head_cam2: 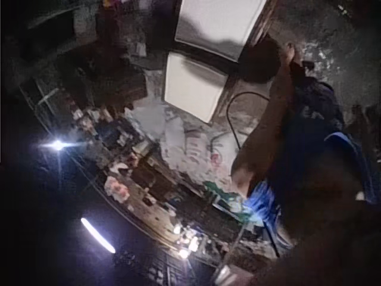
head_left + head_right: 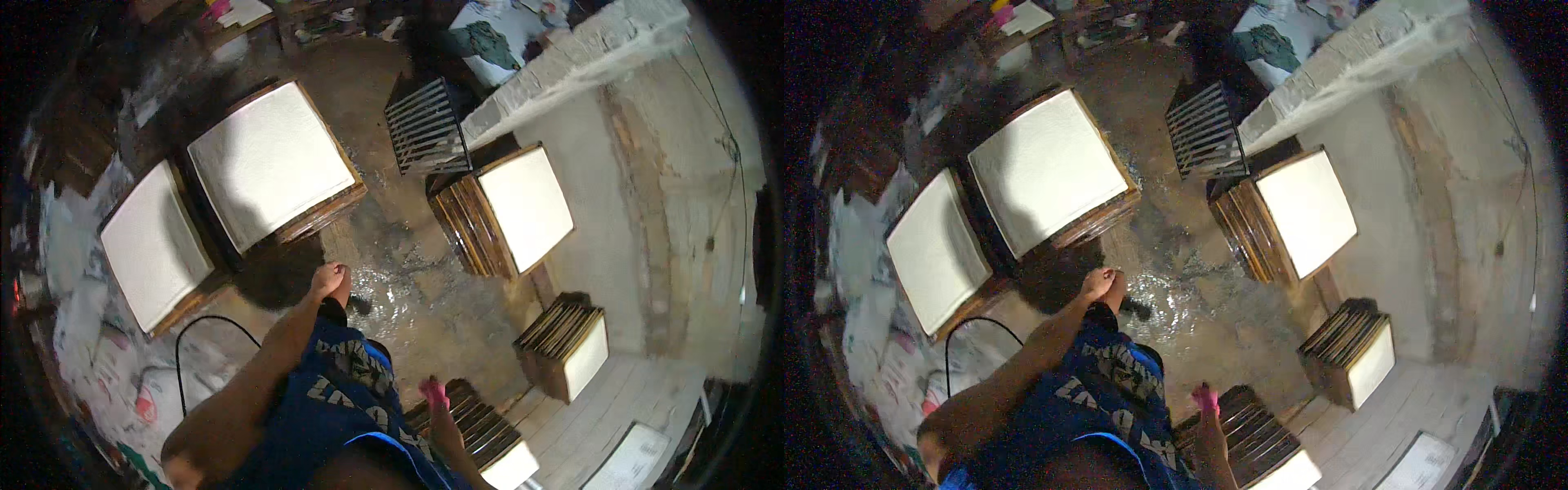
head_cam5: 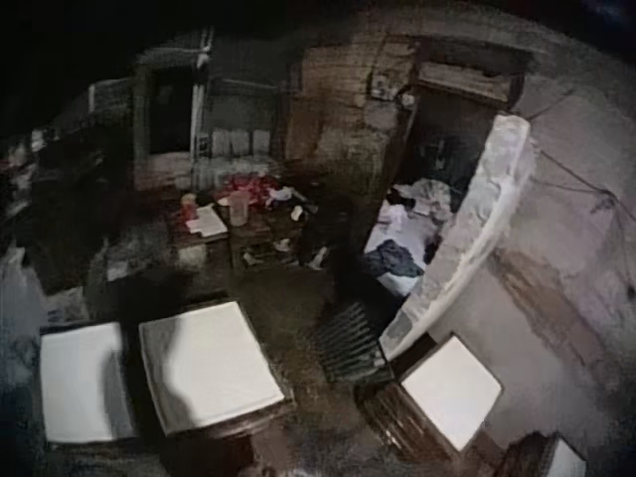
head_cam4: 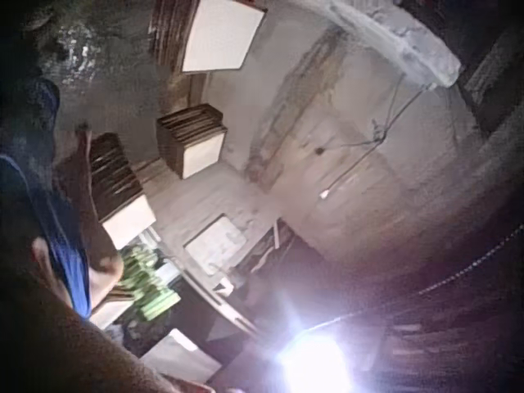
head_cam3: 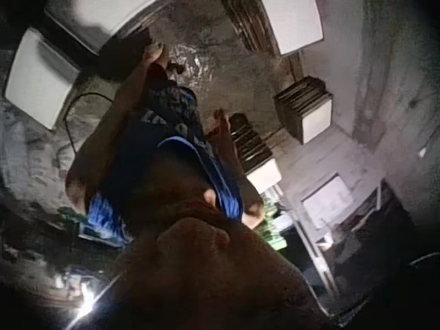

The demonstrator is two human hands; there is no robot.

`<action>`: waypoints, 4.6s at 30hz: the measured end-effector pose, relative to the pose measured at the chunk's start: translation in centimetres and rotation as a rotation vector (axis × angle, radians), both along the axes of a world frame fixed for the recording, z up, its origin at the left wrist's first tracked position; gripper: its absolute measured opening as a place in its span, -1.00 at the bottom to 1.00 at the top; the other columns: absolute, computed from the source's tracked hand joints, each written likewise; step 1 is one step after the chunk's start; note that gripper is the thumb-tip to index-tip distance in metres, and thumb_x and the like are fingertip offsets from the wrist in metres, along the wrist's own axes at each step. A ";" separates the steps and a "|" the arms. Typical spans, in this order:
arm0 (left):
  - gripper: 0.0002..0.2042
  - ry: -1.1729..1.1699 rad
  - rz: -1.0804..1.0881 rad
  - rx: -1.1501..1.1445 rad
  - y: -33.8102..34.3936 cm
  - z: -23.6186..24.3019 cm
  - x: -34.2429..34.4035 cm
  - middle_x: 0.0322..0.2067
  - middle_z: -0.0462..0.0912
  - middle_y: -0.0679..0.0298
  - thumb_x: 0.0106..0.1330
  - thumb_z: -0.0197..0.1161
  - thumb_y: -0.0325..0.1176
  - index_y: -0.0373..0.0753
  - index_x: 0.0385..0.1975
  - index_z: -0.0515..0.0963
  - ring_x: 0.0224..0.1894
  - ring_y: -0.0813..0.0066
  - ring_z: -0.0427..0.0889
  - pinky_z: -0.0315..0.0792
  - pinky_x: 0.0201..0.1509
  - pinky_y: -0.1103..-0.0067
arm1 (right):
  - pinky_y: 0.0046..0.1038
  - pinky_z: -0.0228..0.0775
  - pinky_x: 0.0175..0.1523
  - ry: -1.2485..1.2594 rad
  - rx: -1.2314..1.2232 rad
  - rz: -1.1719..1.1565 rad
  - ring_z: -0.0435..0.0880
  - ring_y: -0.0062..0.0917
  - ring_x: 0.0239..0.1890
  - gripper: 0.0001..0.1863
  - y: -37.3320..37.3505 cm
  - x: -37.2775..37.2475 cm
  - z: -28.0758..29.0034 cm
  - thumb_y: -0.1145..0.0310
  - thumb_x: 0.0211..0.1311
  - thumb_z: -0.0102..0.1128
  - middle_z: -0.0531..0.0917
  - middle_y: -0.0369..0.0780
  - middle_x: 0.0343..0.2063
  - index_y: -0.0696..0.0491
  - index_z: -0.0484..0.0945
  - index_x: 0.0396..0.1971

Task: The person prepares blocks of tofu by placing a slatted grate over a mold and cutting into the white tofu substance with a small tool while wearing a pink glove.

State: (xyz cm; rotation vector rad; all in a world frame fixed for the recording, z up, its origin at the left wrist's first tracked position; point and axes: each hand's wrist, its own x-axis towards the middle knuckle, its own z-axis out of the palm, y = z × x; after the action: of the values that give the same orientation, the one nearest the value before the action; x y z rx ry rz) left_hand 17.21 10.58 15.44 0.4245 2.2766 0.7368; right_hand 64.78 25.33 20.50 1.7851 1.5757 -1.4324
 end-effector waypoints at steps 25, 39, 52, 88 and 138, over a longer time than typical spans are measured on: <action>-0.60 -0.233 1.115 -0.153 15.4 0.7 -0.6 -0.13 0.69 0.06 0.27 0.11 -0.01 -0.14 -0.08 0.64 -0.07 0.04 0.65 0.50 0.04 0.28 | -0.33 0.55 -0.25 0.173 0.036 0.798 0.67 -0.42 -0.32 -0.71 61.6 -49.3 -12.2 0.23 0.16 0.30 0.67 -0.23 -0.31 0.04 0.57 -0.17; -0.63 -0.258 1.312 -0.106 25.4 4.6 12.3 -0.20 0.69 0.00 0.20 0.14 -0.09 -0.21 -0.14 0.65 -0.13 0.08 0.66 0.50 0.03 0.33 | -0.18 0.42 -0.38 0.306 -0.087 1.359 0.60 -0.30 -0.43 -0.59 65.2 -58.0 -20.2 0.11 0.14 0.26 0.60 -0.18 -0.32 -0.03 0.55 -0.05; -0.61 0.024 1.165 -0.139 30.1 8.2 -0.7 -0.22 0.68 -0.04 0.22 0.14 -0.06 -0.24 -0.17 0.64 -0.10 0.03 0.65 0.49 0.01 0.26 | -0.27 0.39 -0.25 0.594 0.043 0.691 0.57 -0.39 -0.30 -0.58 63.8 -79.6 -9.8 0.05 0.14 0.20 0.61 -0.25 -0.20 -0.03 0.57 -0.06; -0.74 0.757 1.732 1.754 11.7 26.4 -28.1 -0.32 0.69 0.20 0.34 0.23 -0.23 -0.29 -0.15 0.59 -0.36 0.51 0.65 0.56 -0.32 0.53 | -0.51 0.39 -0.24 1.270 0.407 1.655 0.50 -0.49 -0.30 -0.25 33.5 -115.5 37.7 0.45 0.12 0.08 0.54 -0.23 -0.07 -0.10 0.20 0.40; -0.51 -0.073 2.685 -0.140 28.4 -0.3 -24.8 -0.17 0.66 -0.05 0.21 0.24 -0.40 -0.17 0.20 0.45 -0.21 0.18 0.71 0.52 -0.14 0.37 | -0.19 0.44 0.03 0.597 0.544 2.456 0.62 -0.11 -0.03 -0.52 12.1 -117.6 -3.4 -0.06 0.11 0.22 0.66 -0.07 -0.15 -0.10 0.58 -0.04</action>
State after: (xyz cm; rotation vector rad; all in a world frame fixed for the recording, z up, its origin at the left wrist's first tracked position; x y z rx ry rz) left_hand -7.58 39.01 15.17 -2.9724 1.2738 1.2772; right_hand -52.85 37.46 17.06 -1.1163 2.3632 -0.0048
